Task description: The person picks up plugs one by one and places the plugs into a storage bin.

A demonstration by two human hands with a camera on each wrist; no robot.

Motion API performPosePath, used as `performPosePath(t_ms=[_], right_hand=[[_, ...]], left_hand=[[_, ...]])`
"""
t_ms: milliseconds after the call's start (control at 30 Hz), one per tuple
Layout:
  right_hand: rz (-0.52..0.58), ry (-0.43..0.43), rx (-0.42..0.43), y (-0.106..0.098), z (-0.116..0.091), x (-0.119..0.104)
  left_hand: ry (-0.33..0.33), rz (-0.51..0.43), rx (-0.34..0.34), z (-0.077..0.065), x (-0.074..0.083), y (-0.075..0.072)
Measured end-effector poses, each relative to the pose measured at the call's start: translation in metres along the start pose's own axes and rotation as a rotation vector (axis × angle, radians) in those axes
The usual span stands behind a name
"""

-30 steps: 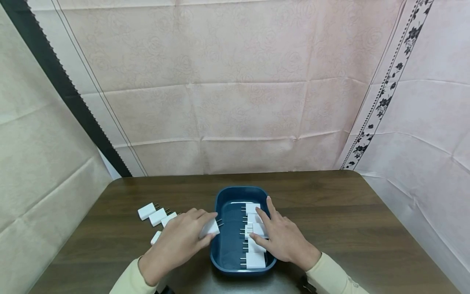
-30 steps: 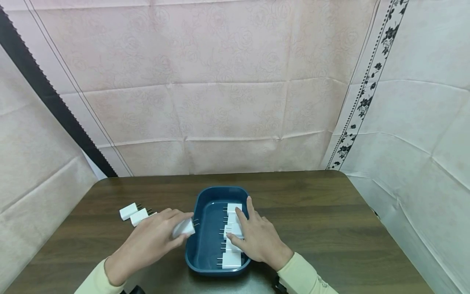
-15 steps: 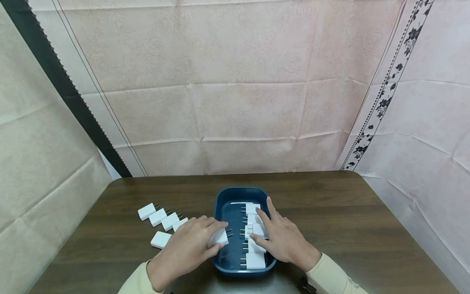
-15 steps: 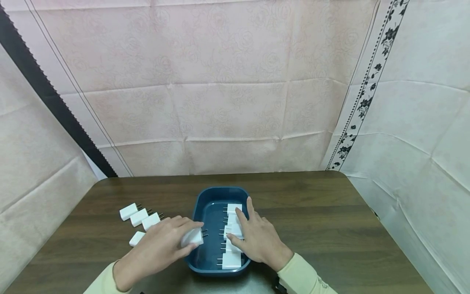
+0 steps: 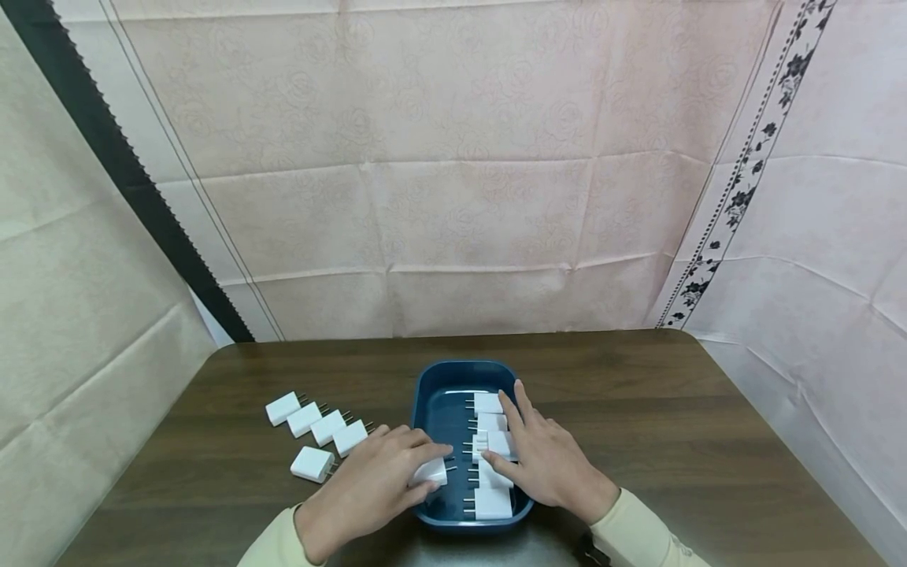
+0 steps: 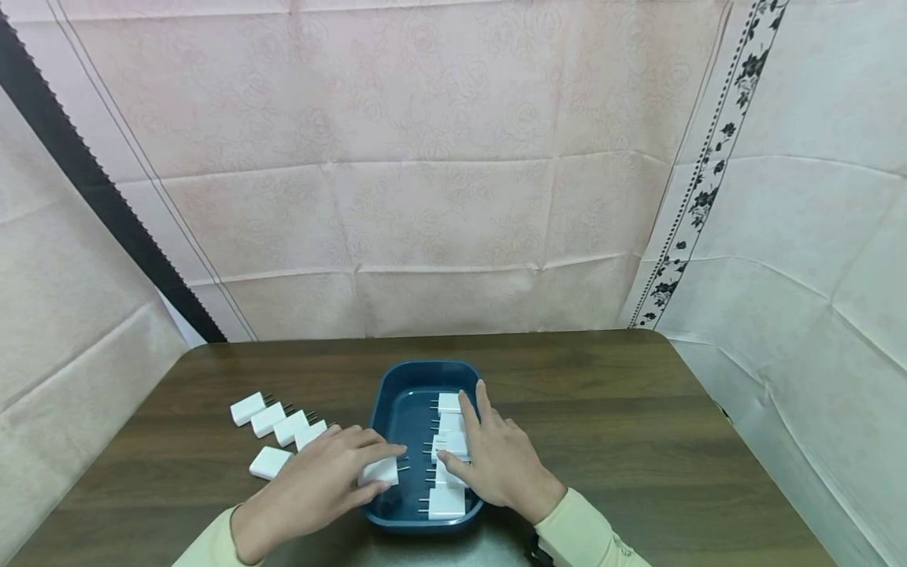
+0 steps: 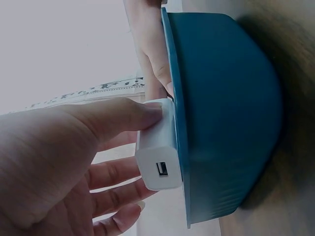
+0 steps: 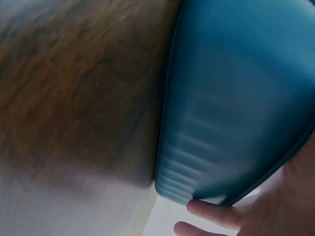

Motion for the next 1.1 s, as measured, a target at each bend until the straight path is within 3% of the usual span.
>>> performPosePath(t_ms=[333, 667, 1100], right_hand=[[-0.01, -0.005, 0.014, 0.0, -0.001, 0.0], [-0.022, -0.019, 0.015, 0.001, 0.0, 0.001], [-0.011, -0.009, 0.005, 0.0, 0.0, -0.001]], left_hand=[[0.041, -0.013, -0.05, 0.003, 0.003, 0.006], [0.039, -0.068, -0.061, 0.002, -0.001, 0.015], [-0.078, -0.19, -0.144, 0.006, -0.004, 0.02]])
Point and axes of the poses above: each hand's wrist, its own z-axis towards the middle knuckle, its own y-axis out of the palm, x = y × z, the point moved 2 cm from there along z, towards the middle knuckle, and after that the axes turned 1 degree about z, right-handed, at the moved point
